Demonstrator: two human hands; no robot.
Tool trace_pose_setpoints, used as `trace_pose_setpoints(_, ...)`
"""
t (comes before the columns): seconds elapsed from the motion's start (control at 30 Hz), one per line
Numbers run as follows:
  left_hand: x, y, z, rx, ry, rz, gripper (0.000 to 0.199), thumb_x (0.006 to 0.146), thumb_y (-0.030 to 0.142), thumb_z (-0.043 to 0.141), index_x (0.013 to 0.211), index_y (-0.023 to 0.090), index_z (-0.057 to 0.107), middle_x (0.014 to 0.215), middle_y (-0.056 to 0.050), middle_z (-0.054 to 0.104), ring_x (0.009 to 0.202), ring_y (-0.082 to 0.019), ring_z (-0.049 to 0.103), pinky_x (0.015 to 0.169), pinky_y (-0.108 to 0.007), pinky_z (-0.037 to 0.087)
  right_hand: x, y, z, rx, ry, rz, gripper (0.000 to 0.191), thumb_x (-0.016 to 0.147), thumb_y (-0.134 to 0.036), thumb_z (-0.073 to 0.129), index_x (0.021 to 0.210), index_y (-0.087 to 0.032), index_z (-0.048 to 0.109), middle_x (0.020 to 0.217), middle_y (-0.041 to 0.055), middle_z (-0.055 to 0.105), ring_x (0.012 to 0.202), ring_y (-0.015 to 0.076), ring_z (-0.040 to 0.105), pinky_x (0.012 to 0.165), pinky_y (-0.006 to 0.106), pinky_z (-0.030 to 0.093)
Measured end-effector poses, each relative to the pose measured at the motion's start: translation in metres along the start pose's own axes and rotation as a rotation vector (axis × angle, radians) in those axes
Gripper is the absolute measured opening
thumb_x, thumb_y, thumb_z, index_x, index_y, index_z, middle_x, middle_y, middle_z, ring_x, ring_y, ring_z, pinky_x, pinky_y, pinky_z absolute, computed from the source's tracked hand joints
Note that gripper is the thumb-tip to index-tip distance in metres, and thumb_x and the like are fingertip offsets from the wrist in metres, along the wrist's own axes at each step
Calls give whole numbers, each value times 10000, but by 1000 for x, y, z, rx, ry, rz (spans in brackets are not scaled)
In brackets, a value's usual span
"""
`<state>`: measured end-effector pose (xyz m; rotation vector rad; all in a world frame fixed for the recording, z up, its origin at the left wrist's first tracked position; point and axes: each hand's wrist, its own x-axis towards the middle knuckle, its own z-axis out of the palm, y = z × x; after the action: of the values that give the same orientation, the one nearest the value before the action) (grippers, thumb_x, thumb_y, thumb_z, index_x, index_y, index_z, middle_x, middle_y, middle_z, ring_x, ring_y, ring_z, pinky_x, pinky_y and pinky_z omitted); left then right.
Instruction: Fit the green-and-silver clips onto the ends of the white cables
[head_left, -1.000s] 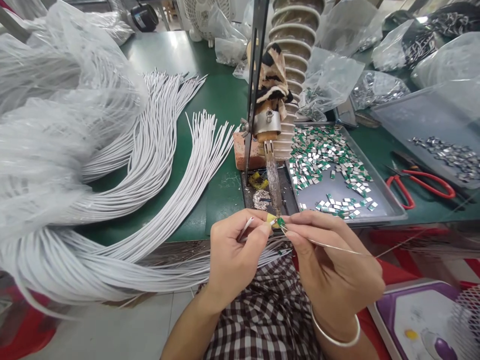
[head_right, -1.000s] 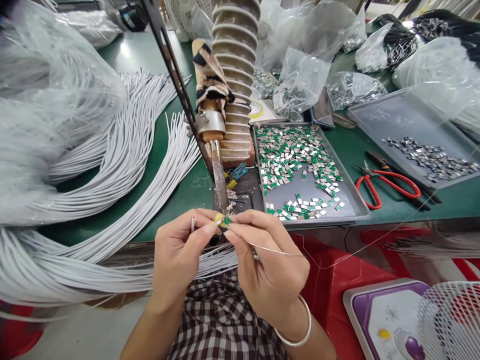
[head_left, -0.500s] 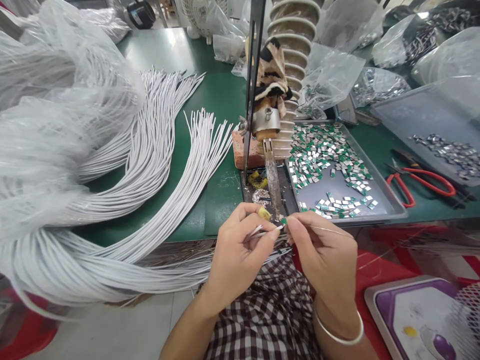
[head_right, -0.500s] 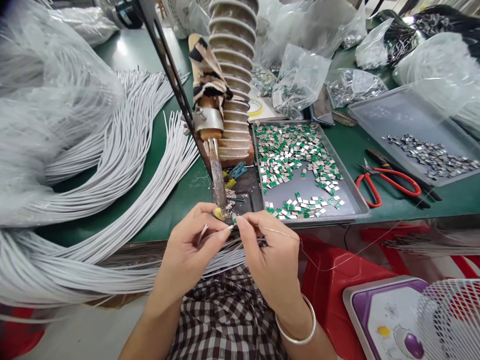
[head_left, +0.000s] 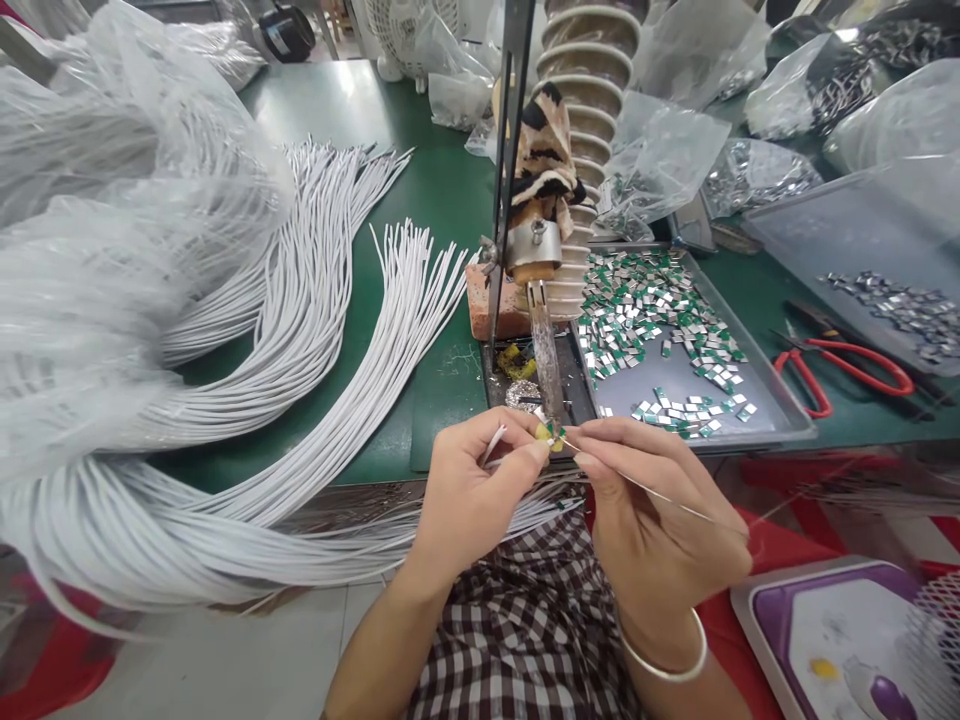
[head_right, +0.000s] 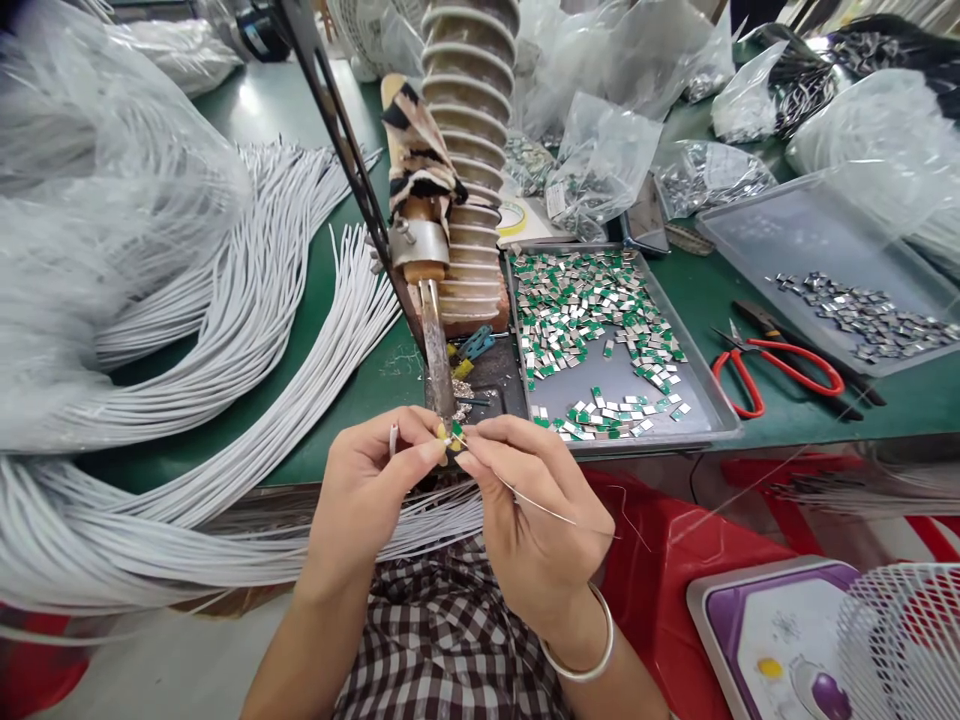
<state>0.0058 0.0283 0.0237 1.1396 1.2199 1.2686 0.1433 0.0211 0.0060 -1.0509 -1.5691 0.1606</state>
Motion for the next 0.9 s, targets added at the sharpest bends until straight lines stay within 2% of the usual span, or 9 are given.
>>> trace_pose_setpoints(0.2, 0, -3, 2, -132, 6, 10, 201, 776, 135, 626, 584, 173, 581, 706, 1, 649, 609, -107, 515, 557, -231, 417, 5, -5, -1, -37, 3, -42, 285, 808, -48, 712, 999, -259, 717, 939, 6, 756, 847, 155, 729, 773, 300, 618)
trace_pose_setpoints(0.33, -2, -7, -1, -190, -24, -3, 212, 782, 118, 632, 586, 175, 575, 706, 5, 642, 627, -106, 529, 576, -227, 429, 3, -5, -3, 5, -35, -20, 273, 824, -59, 694, 1012, -257, 709, 935, 21, 756, 837, 166, 725, 737, 327, 624)
trace_pose_setpoints(0.53, -4, -9, -4, -99, -36, -12, 225, 791, 124, 627, 584, 173, 554, 722, -1, 647, 643, -109, 562, 596, -220, 453, -3, -2, -4, 59, -61, 20, 242, 811, -52, 700, 974, -231, 706, 924, 29, 752, 848, 172, 715, 735, 329, 605)
trace_pose_setpoints(0.63, -6, -8, -1, -7, -56, 0, 213, 795, 114, 618, 601, 174, 557, 740, 6, 657, 622, -96, 559, 557, -203, 433, -4, -4, -11, 85, -91, 44, 305, 843, -7, 607, 1049, -219, 684, 838, 10, 717, 808, 160, 683, 746, 331, 580)
trace_pose_setpoints(0.73, -12, -10, 4, 173, -129, 41, 203, 807, 77, 601, 635, 174, 555, 782, 2, 681, 662, -104, 589, 573, -201, 429, -4, -10, -21, 0, -222, 63, 329, 880, -3, 511, 1116, -194, 641, 854, 29, 669, 872, 171, 619, 823, 363, 534)
trace_pose_setpoints(0.83, -21, -12, 7, 369, -281, 133, 133, 861, 99, 587, 754, 178, 585, 836, -11, 686, 754, -136, 624, 677, -232, 464, -4, -15, -29, -64, -381, 35, 191, 881, -75, 594, 1035, -182, 633, 935, 49, 662, 944, 187, 561, 853, 364, 487)
trace_pose_setpoints(0.9, -26, -13, 6, 469, -393, 167, 103, 930, 139, 536, 868, 176, 611, 933, -40, 689, 844, -162, 644, 750, -259, 484, -5, -15, -33, -41, -425, 48, 161, 863, -76, 637, 972, -195, 633, 889, 24, 662, 921, 174, 546, 837, 347, 473)
